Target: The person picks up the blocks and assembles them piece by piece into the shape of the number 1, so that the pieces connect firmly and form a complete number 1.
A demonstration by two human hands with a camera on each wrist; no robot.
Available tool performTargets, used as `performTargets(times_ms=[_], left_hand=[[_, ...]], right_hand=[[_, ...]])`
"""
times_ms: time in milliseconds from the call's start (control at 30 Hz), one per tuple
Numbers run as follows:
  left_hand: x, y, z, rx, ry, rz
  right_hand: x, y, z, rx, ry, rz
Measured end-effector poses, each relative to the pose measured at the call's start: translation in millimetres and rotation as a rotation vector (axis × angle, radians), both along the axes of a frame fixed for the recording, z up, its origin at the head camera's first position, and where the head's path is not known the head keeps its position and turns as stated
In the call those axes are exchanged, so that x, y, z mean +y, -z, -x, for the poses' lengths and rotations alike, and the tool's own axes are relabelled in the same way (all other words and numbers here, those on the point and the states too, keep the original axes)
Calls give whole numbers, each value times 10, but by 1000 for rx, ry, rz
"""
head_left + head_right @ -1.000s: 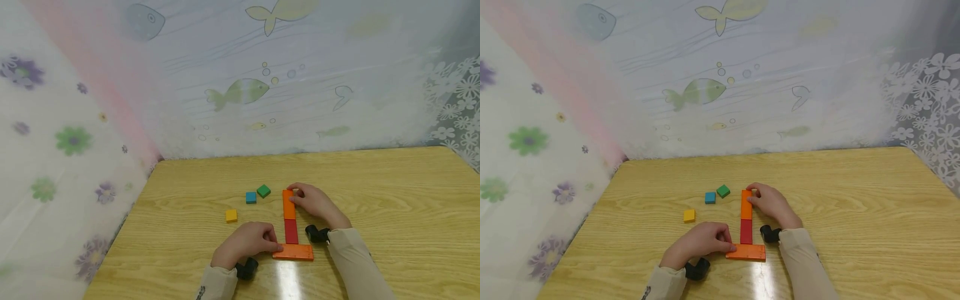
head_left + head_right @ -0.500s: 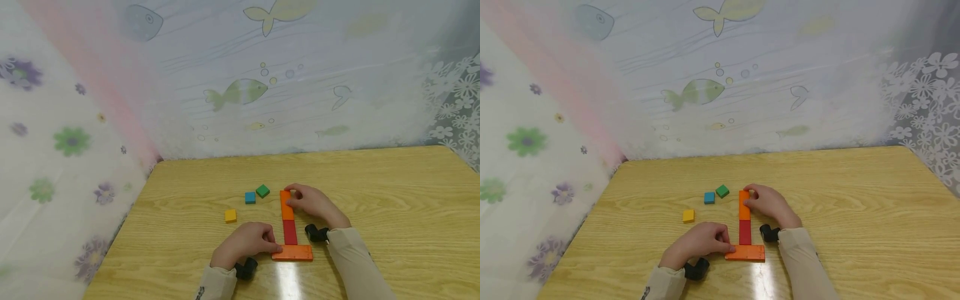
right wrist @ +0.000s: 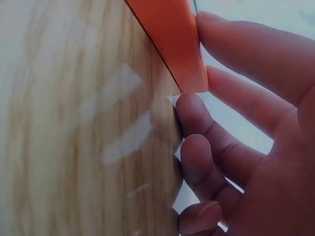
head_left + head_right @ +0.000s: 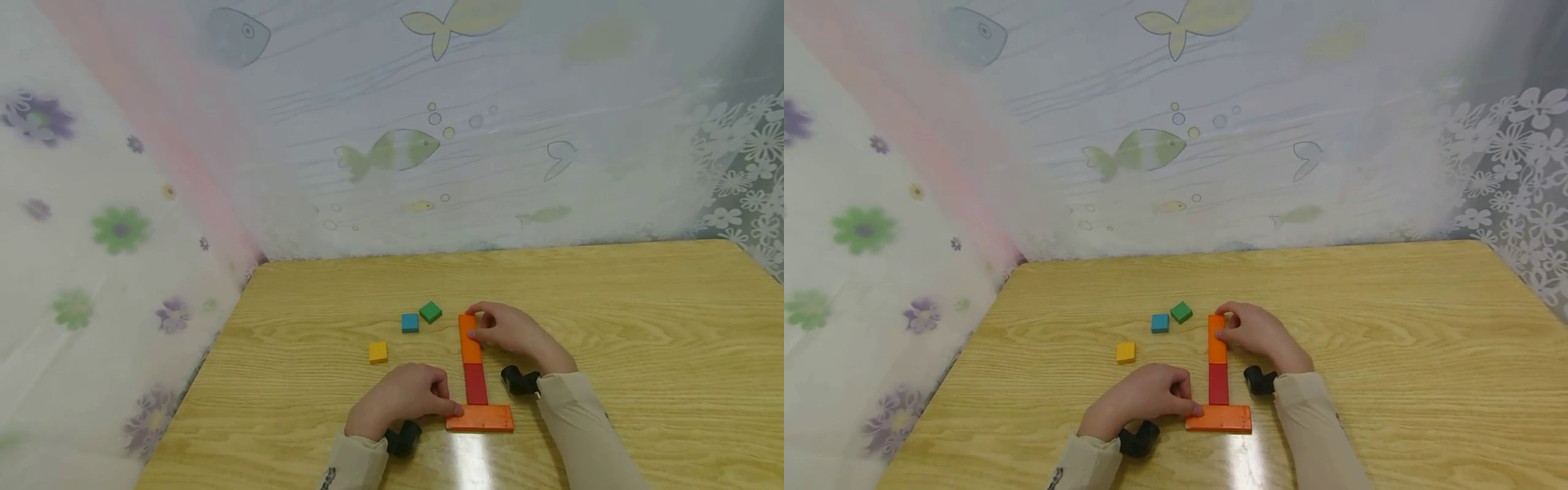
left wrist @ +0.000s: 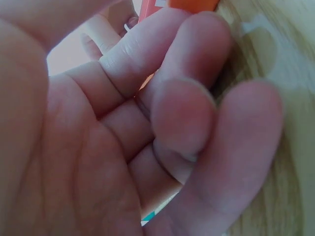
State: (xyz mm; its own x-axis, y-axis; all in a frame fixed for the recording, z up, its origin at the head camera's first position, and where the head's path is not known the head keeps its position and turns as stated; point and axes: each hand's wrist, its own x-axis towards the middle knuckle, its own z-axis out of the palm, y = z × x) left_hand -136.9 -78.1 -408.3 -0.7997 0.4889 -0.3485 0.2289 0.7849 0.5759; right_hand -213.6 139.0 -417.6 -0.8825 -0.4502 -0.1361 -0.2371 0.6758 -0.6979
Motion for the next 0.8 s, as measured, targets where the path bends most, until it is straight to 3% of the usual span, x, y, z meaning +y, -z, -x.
performTargets(times_ms=[567, 800], left_hand=[[-7, -8, 7, 3, 1, 5], [-8, -19, -4, -16, -1, -21]], right_hand=[[95, 9, 53, -46, 85, 24], [126, 9, 89, -79, 72, 71]])
